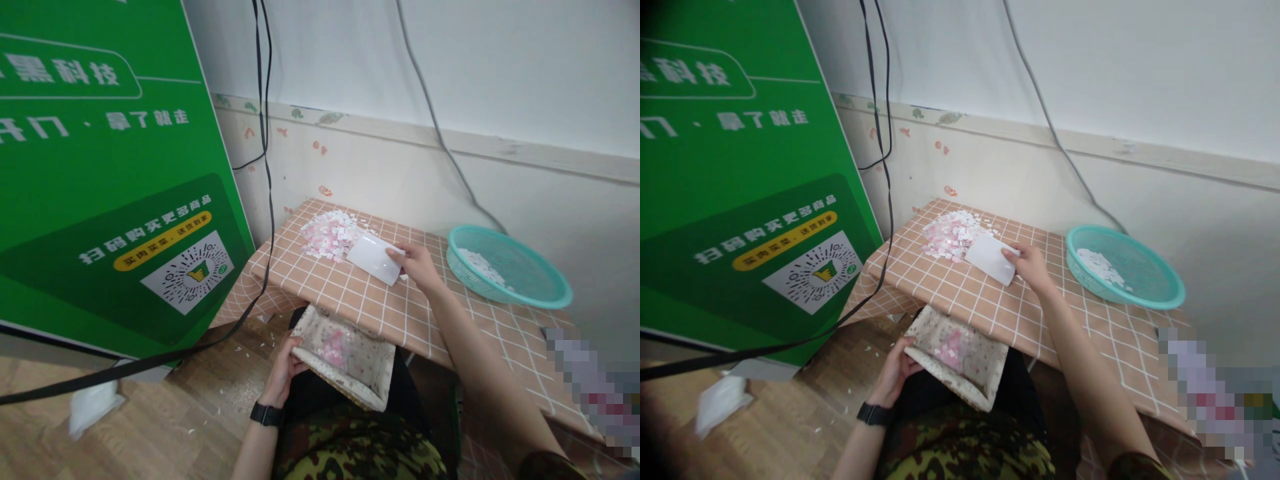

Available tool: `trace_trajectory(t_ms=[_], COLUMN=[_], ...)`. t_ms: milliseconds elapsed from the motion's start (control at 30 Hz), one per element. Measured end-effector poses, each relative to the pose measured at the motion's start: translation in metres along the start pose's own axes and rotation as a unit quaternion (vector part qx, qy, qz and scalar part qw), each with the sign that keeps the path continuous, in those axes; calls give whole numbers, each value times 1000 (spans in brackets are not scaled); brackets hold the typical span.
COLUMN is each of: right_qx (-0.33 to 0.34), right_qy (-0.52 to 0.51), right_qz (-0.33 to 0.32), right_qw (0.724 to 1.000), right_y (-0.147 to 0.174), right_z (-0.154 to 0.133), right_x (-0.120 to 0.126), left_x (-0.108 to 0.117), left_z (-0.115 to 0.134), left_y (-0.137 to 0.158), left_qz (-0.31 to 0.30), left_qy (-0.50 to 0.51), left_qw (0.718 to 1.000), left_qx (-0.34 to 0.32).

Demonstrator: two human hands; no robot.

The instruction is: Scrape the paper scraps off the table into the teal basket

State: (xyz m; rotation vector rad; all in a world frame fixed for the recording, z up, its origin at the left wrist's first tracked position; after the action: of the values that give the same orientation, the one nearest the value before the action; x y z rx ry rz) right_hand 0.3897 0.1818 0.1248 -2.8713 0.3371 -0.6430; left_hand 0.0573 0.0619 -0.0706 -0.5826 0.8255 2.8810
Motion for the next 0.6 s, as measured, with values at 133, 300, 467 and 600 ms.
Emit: trace_trajectory(t_ms=[133,300,467,600], right_qx=[14,30,32,54], right_qy=[2,83,107,123], right_qz=[5,-17,-14,-8], right_qw=[1000,996,994,991], right_y=[-3,-6,-9,-9], right_z=[-5,-15,-29,-43], right_x=[-6,-6,-7,-17], left_x=[1,2,1,1], left_z=[-2,-2,-2,-2], left_y=[0,-1,-1,-1], left_qz=[6,8,0,1], left_qy=[-1,-3,-4,-7], left_qw=[1000,1000,1000,1000], left_qx=[3,5,7,10])
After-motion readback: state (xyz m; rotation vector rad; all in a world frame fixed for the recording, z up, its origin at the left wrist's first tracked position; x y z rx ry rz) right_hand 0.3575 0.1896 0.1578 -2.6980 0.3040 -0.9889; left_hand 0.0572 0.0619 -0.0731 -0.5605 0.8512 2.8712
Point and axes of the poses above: each hand's wrist, its own y-axis away from the middle knuckle, its own x-axis out of the back of the hand, z = x × y, the point moved 6 cm from there along -y, towards the middle knuckle, and after that the axes turned 9 degrees about -y, right-handed, at the moved point
